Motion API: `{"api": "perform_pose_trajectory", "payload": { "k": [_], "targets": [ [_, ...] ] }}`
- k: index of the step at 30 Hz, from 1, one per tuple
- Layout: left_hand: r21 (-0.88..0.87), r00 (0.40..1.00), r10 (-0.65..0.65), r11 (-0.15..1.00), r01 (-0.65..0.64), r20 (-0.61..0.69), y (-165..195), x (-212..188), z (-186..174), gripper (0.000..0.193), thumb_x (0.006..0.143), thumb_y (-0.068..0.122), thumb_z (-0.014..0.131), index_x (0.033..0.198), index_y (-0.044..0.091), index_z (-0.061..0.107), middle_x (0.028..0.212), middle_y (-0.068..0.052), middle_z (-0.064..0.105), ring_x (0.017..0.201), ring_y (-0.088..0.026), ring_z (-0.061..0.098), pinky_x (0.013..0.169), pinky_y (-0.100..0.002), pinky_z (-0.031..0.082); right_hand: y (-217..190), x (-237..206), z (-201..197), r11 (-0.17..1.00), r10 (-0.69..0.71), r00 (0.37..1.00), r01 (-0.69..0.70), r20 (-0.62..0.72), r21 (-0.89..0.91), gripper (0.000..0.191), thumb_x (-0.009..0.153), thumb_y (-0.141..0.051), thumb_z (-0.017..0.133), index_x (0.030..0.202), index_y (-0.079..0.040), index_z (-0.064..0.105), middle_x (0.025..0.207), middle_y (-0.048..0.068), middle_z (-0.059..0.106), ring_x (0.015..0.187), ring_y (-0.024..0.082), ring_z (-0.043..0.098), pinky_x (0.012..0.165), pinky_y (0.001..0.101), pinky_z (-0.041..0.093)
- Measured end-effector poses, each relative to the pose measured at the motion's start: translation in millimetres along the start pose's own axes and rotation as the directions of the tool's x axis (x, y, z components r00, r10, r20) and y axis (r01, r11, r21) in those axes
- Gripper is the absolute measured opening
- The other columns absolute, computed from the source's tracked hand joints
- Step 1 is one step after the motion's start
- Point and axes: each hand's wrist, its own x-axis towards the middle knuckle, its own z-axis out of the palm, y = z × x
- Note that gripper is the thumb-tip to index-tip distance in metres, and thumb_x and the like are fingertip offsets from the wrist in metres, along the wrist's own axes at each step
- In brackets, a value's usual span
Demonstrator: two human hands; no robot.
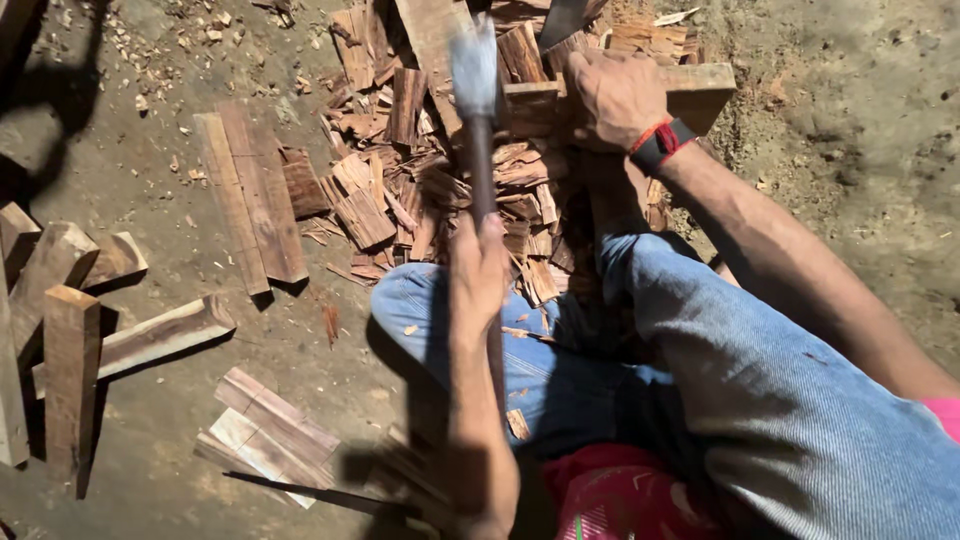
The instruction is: The person sits on the ground and uses a hammer and chisel to split a piece of wood into smaller pieces. They repeatedly strike the chisel with the hammer to drive it through the wood, creating wood chips and smaller split pieces.
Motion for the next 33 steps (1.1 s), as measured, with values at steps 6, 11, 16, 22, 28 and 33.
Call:
{"api": "perform_pose_trajectory", "payload": {
  "k": [6,11,16,22,28,33],
  "targets": [
    [0.06,0.989,0.13,0.99,-0.126,-0.07,-49.1,-0.1,-5.0,0.022,0.112,0.027,0.048,0.108,0.006,0.052,0.068,0.004,0.047,0.052,-0.007,0.046,0.043,-0.024,0.039,12.8,17.1,8.3,0.999,0.041,0.99,-0.04,0.134,-0.005,0.026,0.089,-0.025,0.073,0.108,-0.012,0.061,0.083,0.01,0.068,0.066,0.031,0.066,0.051,0.0448,0.049],
    [-0.12,0.987,-0.148,0.983,0.139,-0.063,-56.3,7.0,-13.8,0.021,0.108,0.028,0.046,0.108,0.008,0.047,0.061,0.002,0.044,0.04,-0.007,0.042,0.033,-0.024,0.033,21.1,32.1,9.3,0.998,0.036,0.973,-0.024,0.226,-0.057,0.026,0.097,-0.033,0.072,0.103,-0.009,0.063,0.087,0.011,0.071,0.069,0.031,0.069,0.055,0.0444,0.054],
    [-0.364,0.991,-0.131,0.923,0.123,0.001,-70.5,15.9,-16.4,0.023,0.108,0.032,0.044,0.113,0.01,0.046,0.064,0.003,0.044,0.041,-0.006,0.041,0.032,-0.023,0.034,24.3,33.1,0.5,0.994,0.048,0.878,-0.087,0.476,0.06,0.051,0.086,-0.039,0.079,0.12,-0.006,0.06,0.09,0.015,0.07,0.079,0.033,0.07,0.065,0.0462,0.057],
    [-0.403,0.993,-0.12,0.908,0.114,0.011,-71.0,14.8,-5.1,0.027,0.109,0.035,0.045,0.115,0.008,0.048,0.065,0.003,0.045,0.043,-0.005,0.043,0.034,-0.022,0.034,5.3,37.1,1.8,0.994,-0.07,0.988,0.058,0.137,0.093,0.075,0.073,-0.038,0.089,0.133,-0.006,0.057,0.102,0.015,0.069,0.088,0.037,0.068,0.066,0.0475,0.057],
    [-0.264,0.997,-0.064,0.962,0.07,0.032,-13.6,6.4,-14.2,0.028,0.108,0.035,0.04,0.113,0.008,0.045,0.063,0.002,0.047,0.041,-0.006,0.044,0.031,-0.024,0.036,-4.3,29.3,11.5,1.0,-0.006,0.986,0.01,0.167,-0.019,0.068,0.078,-0.034,0.086,0.134,-0.01,0.056,0.106,0.019,0.067,0.086,0.036,0.068,0.058,0.0472,0.056],
    [-0.289,0.957,0.289,0.916,-0.28,-0.014,28.0,-29.4,-45.9,0.035,0.112,0.04,0.04,0.12,0.007,0.045,0.072,0.004,0.049,0.049,-0.004,0.044,0.038,-0.021,0.037,-2.0,21.5,16.9,1.0,-0.011,0.977,0.011,0.215,0.001,0.069,0.077,-0.045,0.088,0.125,-0.008,0.054,0.095,0.01,0.071,0.091,0.033,0.069,0.06,0.0486,0.054]
  ]
}}
